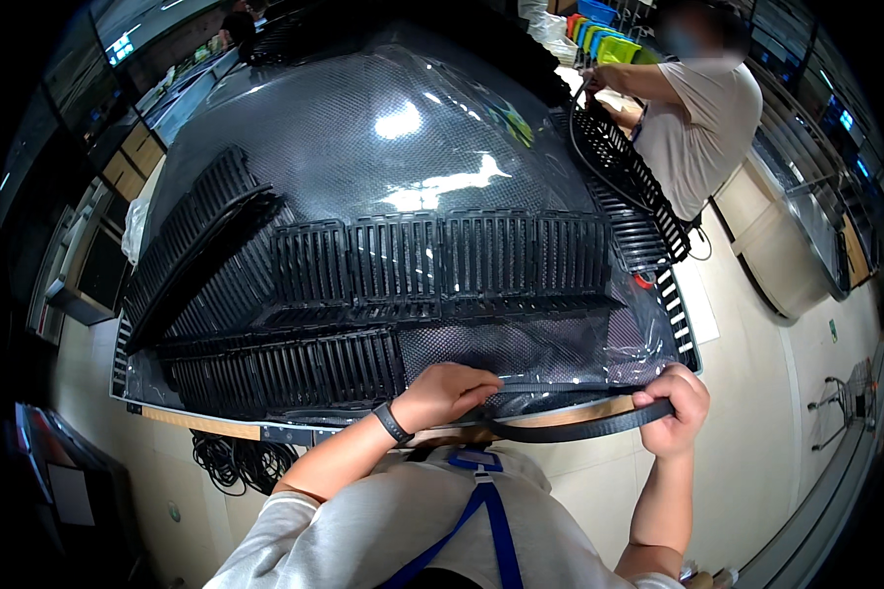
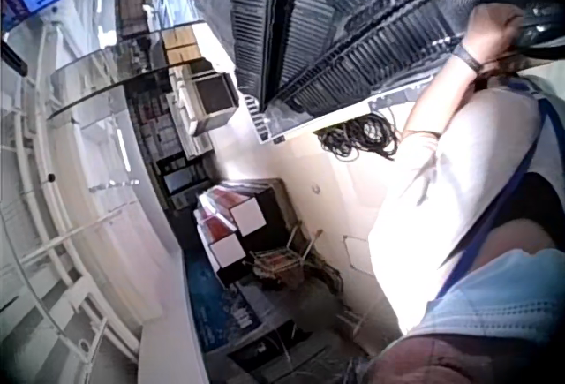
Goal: The person assembles black plastic slat components onto a large, curved, carbon-fiber-textured surface. They pick up individual slats, align them, and snap them into place. The person also handles a long black cable, positioning it along the edge of the assembly.
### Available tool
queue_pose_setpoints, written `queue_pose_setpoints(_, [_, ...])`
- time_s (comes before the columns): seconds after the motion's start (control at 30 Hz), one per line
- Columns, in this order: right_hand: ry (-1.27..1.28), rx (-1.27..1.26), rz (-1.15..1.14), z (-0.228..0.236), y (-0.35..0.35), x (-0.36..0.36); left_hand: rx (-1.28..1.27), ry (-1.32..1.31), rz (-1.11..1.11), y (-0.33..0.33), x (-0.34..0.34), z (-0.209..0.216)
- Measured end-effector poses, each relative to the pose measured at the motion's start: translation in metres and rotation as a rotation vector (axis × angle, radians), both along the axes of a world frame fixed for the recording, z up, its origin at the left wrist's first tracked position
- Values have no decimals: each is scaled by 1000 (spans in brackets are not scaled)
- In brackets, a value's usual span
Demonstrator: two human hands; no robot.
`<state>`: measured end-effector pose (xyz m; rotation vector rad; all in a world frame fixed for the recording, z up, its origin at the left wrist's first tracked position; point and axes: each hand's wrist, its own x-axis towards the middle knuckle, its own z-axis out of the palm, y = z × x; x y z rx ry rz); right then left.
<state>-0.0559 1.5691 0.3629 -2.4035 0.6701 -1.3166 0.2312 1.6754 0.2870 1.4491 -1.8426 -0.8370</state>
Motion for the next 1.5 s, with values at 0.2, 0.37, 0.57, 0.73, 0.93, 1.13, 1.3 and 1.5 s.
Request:
queue_pose_setpoints(0.2, [-152,91,32,11,-9,11,-210,225,-39,19,-9,1])
queue_pose_setpoints(0.37, [-49,57,140,9,12,58,148,424,-211,26,-3,6])
queue_pose_setpoints(0.57, [437,417,557,21,0,79,-110,118,22,97,111,61])
queue_pose_setpoints(0.73, [651,650,418,11,-8,72,-209,-491,299,134,176,111])
queue_pose_setpoints(0.93, [630,79,-42,-25,-35,45,-227,-681,548,142,239,89])
queue_pose_setpoints(1.13, [285,217,-236,-77,-51,45,-197,-539,528,135,259,52])
queue_pose_setpoints(1.3, [381,627,-305,-137,-3,84,-123,-502,531,129,259,42])
queue_pose_setpoints(1.5, [-188,1239,-467,-178,-15,140,-170,-471,514,126,252,39])
